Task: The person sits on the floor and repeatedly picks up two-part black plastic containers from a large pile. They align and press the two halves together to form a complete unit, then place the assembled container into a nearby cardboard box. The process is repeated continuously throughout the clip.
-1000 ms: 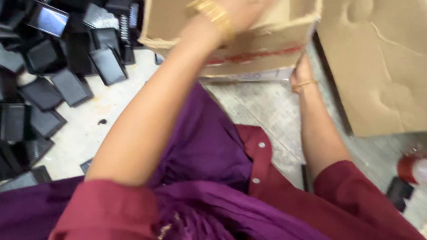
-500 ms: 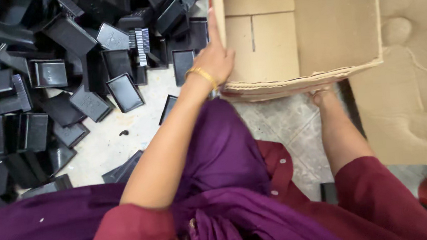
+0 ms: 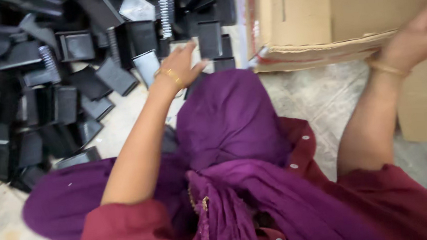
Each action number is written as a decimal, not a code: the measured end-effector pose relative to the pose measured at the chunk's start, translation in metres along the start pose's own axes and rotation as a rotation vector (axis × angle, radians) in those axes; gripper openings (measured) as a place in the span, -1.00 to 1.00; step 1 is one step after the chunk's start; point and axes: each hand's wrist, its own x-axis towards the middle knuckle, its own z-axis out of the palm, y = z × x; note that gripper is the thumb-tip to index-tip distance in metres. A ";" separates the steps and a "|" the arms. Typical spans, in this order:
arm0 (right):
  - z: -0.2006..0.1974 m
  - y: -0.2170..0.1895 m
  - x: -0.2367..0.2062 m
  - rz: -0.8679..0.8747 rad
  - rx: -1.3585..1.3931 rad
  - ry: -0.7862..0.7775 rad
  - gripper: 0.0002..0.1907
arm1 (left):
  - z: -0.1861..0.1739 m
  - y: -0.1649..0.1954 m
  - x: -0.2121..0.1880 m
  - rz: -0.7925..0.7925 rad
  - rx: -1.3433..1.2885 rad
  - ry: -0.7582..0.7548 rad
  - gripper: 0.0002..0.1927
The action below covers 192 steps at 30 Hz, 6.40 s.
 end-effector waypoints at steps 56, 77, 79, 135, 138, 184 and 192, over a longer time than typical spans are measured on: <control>0.112 -0.118 -0.064 -0.405 -0.286 -0.239 -0.33 | -0.012 -0.149 -0.102 -0.964 -0.067 0.032 -0.27; 0.319 -0.094 -0.292 0.363 -0.252 -1.011 -0.34 | 0.062 -0.134 -0.089 -0.883 -0.277 0.315 -0.11; 0.314 -0.090 -0.286 0.267 -0.156 -0.934 -0.63 | 0.071 -0.145 -0.087 -0.793 -0.067 0.451 -0.24; 0.239 -0.232 -0.345 0.730 0.555 -1.263 -0.31 | -0.016 -0.095 -0.148 -0.138 -1.329 0.919 -0.27; 0.239 -0.228 -0.351 0.700 0.558 -1.274 -0.31 | -0.016 -0.093 -0.149 -0.107 -1.287 0.918 -0.27; 0.363 -0.145 -0.432 -0.578 -0.110 -1.303 -0.57 | -0.007 -0.211 -0.205 -0.442 -0.894 1.026 -0.65; 0.286 -0.143 -0.330 0.718 0.147 -1.245 -0.55 | -0.034 -0.155 -0.163 -0.325 -1.473 0.923 -0.13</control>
